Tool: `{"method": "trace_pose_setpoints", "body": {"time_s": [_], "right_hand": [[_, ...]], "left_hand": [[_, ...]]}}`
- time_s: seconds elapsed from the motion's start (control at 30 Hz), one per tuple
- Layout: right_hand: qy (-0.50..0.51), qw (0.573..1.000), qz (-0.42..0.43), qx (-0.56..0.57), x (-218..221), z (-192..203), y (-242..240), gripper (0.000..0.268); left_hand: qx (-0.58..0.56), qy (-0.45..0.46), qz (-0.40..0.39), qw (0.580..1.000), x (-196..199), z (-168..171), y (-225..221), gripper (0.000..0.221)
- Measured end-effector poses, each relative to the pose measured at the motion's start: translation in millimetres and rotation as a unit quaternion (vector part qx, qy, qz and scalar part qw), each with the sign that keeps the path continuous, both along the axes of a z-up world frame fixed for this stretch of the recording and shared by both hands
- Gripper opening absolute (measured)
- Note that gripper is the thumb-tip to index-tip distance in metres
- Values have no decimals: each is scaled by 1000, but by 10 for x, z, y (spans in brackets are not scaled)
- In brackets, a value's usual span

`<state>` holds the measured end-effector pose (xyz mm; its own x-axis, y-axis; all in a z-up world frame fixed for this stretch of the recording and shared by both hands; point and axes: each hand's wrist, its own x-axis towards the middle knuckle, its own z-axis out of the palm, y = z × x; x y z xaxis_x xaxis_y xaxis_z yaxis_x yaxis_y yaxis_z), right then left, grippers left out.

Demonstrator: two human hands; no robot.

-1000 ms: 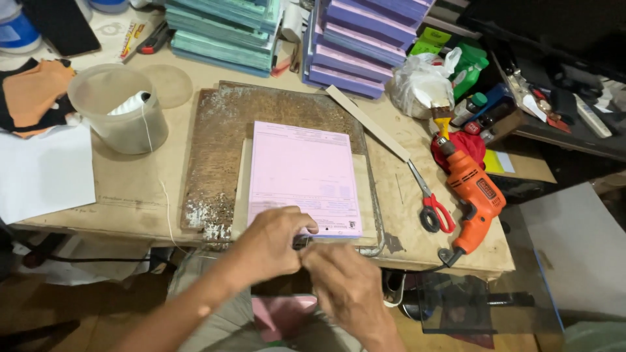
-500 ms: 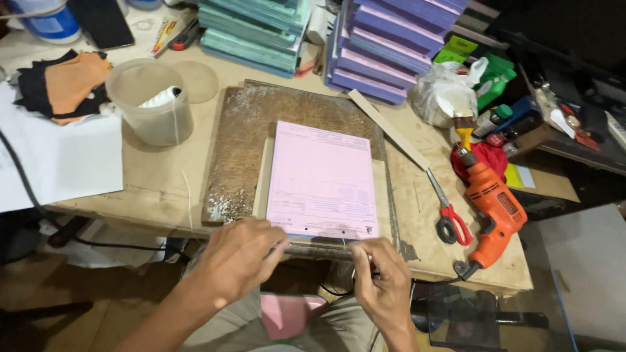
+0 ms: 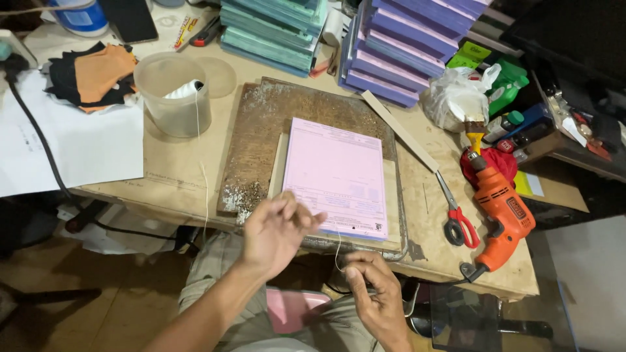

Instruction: Manually binding stacks of paper into pads using a hammer, scissors, and adhesive materials.

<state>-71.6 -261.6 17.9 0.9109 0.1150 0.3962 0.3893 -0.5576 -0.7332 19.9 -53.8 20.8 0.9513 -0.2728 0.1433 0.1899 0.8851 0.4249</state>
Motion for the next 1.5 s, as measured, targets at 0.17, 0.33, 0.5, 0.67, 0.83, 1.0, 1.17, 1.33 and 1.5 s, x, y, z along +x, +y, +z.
{"method": "trace_pose_setpoints", "body": {"time_s": [0.17, 0.33, 0.5, 0.67, 0.83, 1.0, 1.17, 1.33, 1.5], "right_hand": [[27, 985, 23, 168, 32, -178, -60, 28], [18, 902, 128, 412, 243, -396, 16, 25], [-41, 968, 16, 249, 93, -236, 76, 26], [-212, 973, -61, -70, -71, 195, 372, 13], [-258, 949, 18, -179, 152, 175, 47, 13], [-213, 952, -61, -213, 499, 229, -96, 10], [-145, 949, -114, -254, 836, 74, -193, 12], [-115, 947, -113, -278, 819, 17, -122, 17], [-202, 966, -74, -145, 556, 26, -50, 21]], "left_hand": [[298, -279, 6, 913, 139, 155, -33, 32], [756, -415, 106, 496, 71, 469, -147, 64], [778, -494, 110, 372, 90, 576, -106, 18], [750, -399, -126, 512, 139, 678, 5, 33], [709, -406, 2, 576, 100, 119, -241, 29], [617, -491, 316, 528, 139, -306, -376, 25], [599, -541, 405, 429, 9, -32, -227, 11], [619, -496, 281, 540, 101, -165, -336, 15], [684, -237, 36, 689, -50, 474, -172, 31]]}}
